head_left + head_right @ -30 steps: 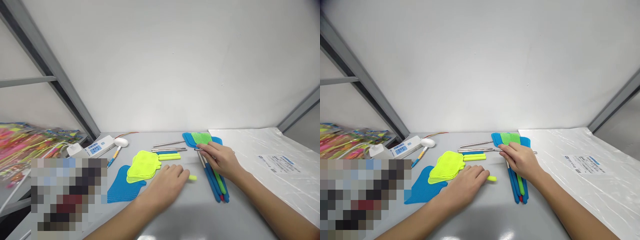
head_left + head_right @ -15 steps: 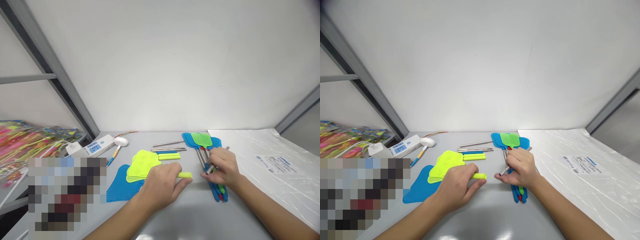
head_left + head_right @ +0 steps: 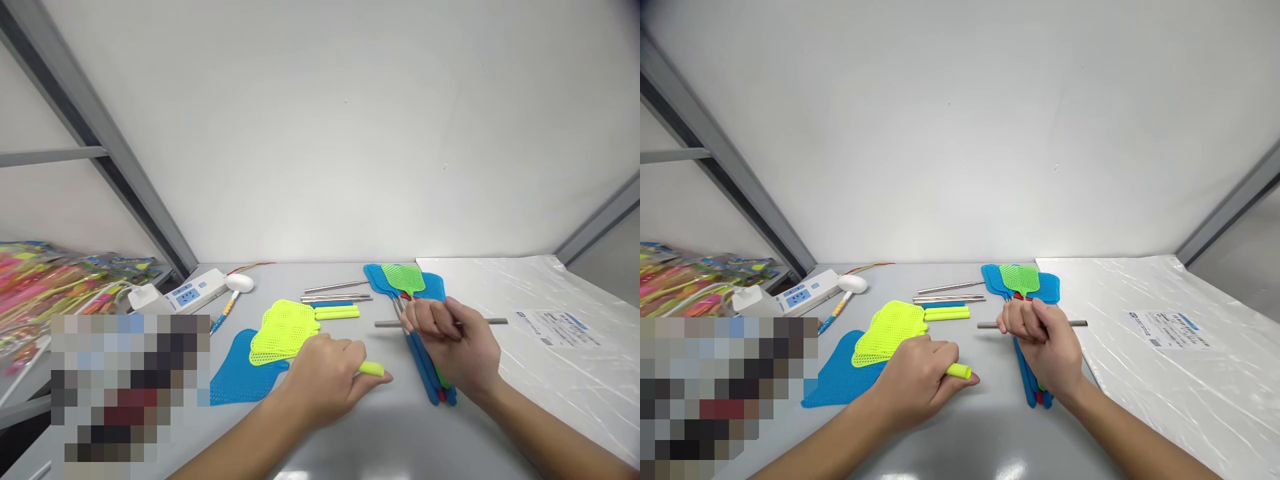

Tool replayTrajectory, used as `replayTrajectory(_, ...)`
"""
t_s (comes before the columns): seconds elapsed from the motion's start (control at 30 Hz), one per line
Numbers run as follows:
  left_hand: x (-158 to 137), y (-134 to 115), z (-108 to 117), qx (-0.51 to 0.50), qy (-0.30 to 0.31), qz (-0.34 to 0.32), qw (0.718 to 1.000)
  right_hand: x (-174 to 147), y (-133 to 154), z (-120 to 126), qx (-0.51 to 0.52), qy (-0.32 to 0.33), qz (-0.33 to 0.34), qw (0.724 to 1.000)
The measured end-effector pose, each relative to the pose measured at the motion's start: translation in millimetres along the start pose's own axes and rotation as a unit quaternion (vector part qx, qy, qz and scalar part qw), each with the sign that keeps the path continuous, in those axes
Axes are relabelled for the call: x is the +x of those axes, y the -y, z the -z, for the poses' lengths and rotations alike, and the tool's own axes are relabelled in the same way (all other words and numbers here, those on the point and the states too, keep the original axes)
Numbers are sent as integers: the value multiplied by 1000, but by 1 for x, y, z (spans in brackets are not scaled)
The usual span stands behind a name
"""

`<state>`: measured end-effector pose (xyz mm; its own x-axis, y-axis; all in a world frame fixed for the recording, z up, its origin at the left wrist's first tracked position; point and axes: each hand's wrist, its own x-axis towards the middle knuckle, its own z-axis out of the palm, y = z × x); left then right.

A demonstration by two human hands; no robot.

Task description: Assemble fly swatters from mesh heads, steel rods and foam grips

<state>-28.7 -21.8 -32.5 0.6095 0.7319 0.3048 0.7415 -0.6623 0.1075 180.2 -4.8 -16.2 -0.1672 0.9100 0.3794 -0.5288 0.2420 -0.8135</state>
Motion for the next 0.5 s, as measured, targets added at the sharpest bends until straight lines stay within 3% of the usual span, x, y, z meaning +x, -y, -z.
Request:
replayTrajectory(0.1,2,-3,0,8,84,27,996,7,3,2,109,-61,-95,988)
replayTrajectory(0.2,4,-3,2,12,128,46,991,15,3,9,201,-116,-157,960)
replayTrajectory(0.33,6,-5,5,-2,157,67,985,21,-1,17,278,-148,-190,930)
replayTrajectory(0.5,5,-10,4,-28,159,84,983,17,-7,16,272,-142,-210,928)
